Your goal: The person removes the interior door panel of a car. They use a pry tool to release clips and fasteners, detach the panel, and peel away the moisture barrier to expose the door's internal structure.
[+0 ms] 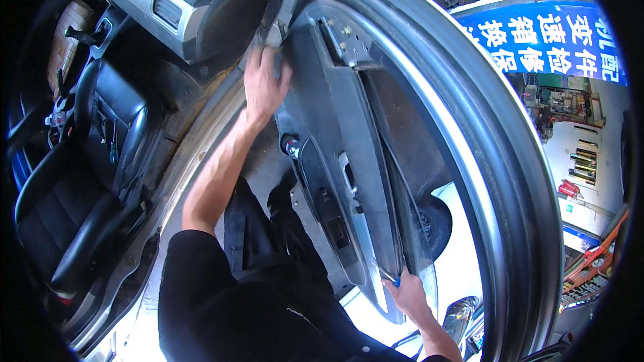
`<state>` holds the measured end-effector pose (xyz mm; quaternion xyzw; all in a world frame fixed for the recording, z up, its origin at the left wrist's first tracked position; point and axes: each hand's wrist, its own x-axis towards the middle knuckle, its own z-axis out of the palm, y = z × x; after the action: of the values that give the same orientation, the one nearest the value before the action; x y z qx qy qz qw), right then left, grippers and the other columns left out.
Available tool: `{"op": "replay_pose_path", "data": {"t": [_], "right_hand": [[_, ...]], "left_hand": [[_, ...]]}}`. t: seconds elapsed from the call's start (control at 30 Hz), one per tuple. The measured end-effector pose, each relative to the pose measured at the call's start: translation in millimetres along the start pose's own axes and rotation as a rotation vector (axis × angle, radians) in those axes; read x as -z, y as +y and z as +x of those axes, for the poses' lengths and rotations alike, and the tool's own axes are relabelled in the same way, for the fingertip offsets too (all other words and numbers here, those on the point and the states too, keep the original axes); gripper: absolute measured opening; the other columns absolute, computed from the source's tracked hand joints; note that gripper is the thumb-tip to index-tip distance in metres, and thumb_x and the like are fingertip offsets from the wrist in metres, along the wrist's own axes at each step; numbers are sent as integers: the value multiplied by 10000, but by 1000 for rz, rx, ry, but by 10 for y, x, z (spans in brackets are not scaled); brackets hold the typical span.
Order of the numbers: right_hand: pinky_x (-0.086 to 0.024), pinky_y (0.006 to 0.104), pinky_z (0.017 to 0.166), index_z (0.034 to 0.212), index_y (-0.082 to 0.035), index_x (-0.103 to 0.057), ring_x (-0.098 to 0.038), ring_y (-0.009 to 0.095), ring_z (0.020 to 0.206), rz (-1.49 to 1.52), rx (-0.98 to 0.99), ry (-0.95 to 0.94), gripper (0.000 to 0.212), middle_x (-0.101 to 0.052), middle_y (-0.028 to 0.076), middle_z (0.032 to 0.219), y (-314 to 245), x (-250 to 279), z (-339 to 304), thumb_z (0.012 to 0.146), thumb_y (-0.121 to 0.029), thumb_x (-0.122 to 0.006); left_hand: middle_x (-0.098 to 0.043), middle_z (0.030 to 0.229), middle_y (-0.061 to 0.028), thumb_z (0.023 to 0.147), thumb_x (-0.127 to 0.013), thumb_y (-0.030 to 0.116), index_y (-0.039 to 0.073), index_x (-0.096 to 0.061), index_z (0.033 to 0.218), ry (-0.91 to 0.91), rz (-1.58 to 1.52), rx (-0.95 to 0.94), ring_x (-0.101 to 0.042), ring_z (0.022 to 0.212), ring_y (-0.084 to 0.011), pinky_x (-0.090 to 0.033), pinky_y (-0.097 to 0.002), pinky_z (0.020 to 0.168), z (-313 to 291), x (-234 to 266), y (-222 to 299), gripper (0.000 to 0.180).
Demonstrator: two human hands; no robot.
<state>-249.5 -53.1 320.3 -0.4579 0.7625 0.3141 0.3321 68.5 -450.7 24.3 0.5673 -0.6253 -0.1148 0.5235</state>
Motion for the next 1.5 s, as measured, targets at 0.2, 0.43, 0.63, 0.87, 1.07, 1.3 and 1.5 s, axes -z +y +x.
{"op": "replay_pose_path", "data": {"t": [0.2,0.43,0.63,0.87,1.07,1.3,1.5], "right_hand": [[-645,442,704,1352,247,-597,-810,407,800,-15,8,-29,818,-765,310,877,85,-39,14,1015,-474,-787],[-643,444,693,1370,240,-591,-810,408,808,-32,45,31,803,-768,308,892,159,-135,32,1016,-451,-793],[-637,462,680,1316,205,-628,-800,443,832,-4,88,98,733,-756,318,894,252,-213,74,1027,-453,-775],[-604,446,588,1127,141,-684,-781,414,686,42,81,76,650,-714,257,717,237,-253,79,1022,-495,-770],[-552,471,543,868,-28,-667,-740,370,597,-2,494,176,520,-685,190,649,-199,-254,-190,976,-518,-803],[-526,367,547,944,7,-730,-705,275,568,-50,388,91,555,-708,158,707,-461,-45,-126,966,-539,-823],[-534,370,541,942,-2,-735,-717,258,578,86,457,74,554,-705,165,696,-261,-526,-236,962,-548,-825]], "left_hand": [[-709,1128,-154,947,-769,139,19,-740,1046,-227,-147,-402,-666,1094,-361,-550,-454,989,929,483,756,159],[-784,1163,-122,1065,-691,307,85,-804,1070,-473,61,-640,-644,1310,-340,-488,-497,1186,1061,487,808,250],[-703,825,-66,1075,-677,342,94,-708,765,-344,140,-753,-660,974,-249,-547,-469,1077,1061,413,887,399],[-487,631,-63,991,-742,363,79,-620,631,-270,-87,-692,-541,667,-219,-500,-392,790,1040,146,759,474],[-460,598,-105,942,-792,186,12,-583,594,-243,-95,-372,-496,608,-231,-443,-403,628,892,847,250,442],[-522,570,-93,965,-759,265,38,-689,612,-116,2,-283,-477,590,-182,-481,-360,723,822,1407,-227,426],[-545,602,-94,956,-792,285,21,-706,633,-125,-107,-337,-519,631,-199,-494,-378,725,767,1196,128,426]]}}
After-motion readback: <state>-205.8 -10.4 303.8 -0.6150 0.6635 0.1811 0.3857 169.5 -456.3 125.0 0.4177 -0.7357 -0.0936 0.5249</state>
